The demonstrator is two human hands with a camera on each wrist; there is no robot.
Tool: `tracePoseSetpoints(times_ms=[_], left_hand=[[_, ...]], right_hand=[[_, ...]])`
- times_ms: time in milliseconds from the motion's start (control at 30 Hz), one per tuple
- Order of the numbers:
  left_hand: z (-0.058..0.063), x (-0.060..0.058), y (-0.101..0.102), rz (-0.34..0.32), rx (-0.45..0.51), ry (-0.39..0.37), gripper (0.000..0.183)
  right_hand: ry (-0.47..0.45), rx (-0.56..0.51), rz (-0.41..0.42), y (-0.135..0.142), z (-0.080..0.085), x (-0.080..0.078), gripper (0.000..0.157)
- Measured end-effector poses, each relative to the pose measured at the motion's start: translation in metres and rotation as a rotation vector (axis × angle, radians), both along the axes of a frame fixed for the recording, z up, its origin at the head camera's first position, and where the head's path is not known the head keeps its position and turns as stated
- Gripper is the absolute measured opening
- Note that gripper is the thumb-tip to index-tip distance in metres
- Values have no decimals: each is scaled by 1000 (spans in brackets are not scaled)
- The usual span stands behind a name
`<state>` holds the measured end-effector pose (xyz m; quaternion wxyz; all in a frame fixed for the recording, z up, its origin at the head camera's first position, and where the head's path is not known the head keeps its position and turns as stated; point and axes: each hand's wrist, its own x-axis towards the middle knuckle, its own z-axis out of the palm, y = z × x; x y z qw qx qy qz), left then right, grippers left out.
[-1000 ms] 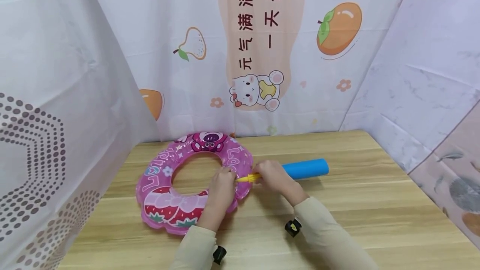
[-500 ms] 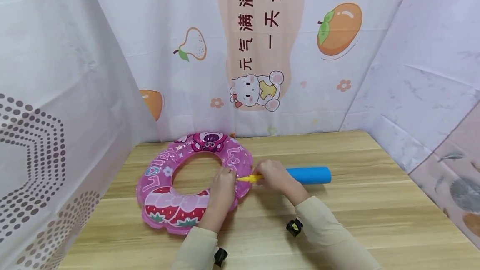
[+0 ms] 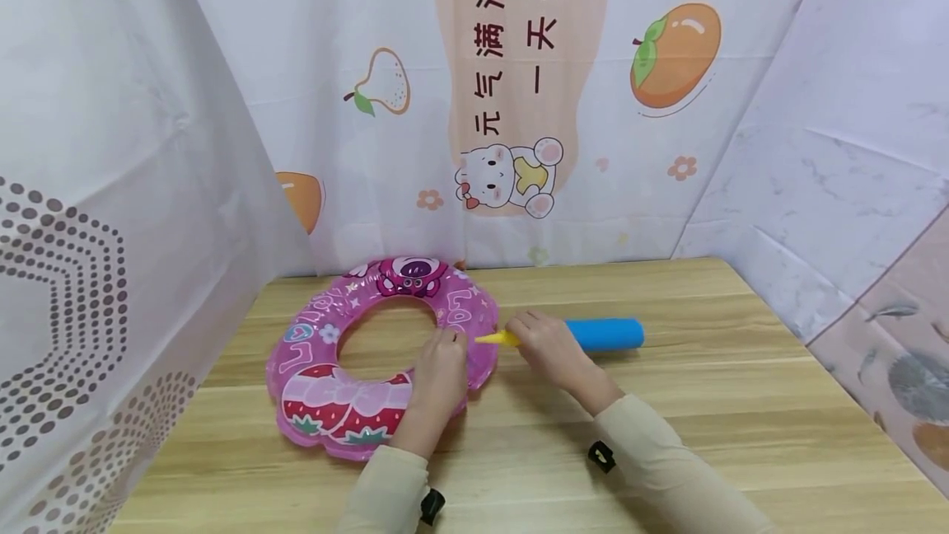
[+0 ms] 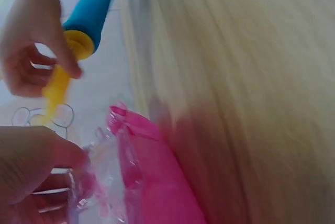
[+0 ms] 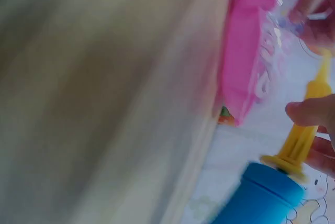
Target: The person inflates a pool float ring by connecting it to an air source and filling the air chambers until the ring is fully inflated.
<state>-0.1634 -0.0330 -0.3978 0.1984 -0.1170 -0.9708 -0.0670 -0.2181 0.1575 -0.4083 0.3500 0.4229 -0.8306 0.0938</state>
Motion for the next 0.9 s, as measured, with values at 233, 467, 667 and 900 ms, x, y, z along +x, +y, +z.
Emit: tracePoseSetpoints(times_ms=[233,467,667,900], left_hand=[[-3,0,-4,5,16,-8,24],[-4,0,-4,6,73,-47,26],[-2,-2,-2,34,101,-90,29],[-4,-1,1,64,123,-133,33]], right_hand=[[106,61,7,10,0,-5,17],[122,145,23,24,-8,-9,12],[110,200,59,40,-17,-23,12],[36,234,120,58,-26,-34,16]])
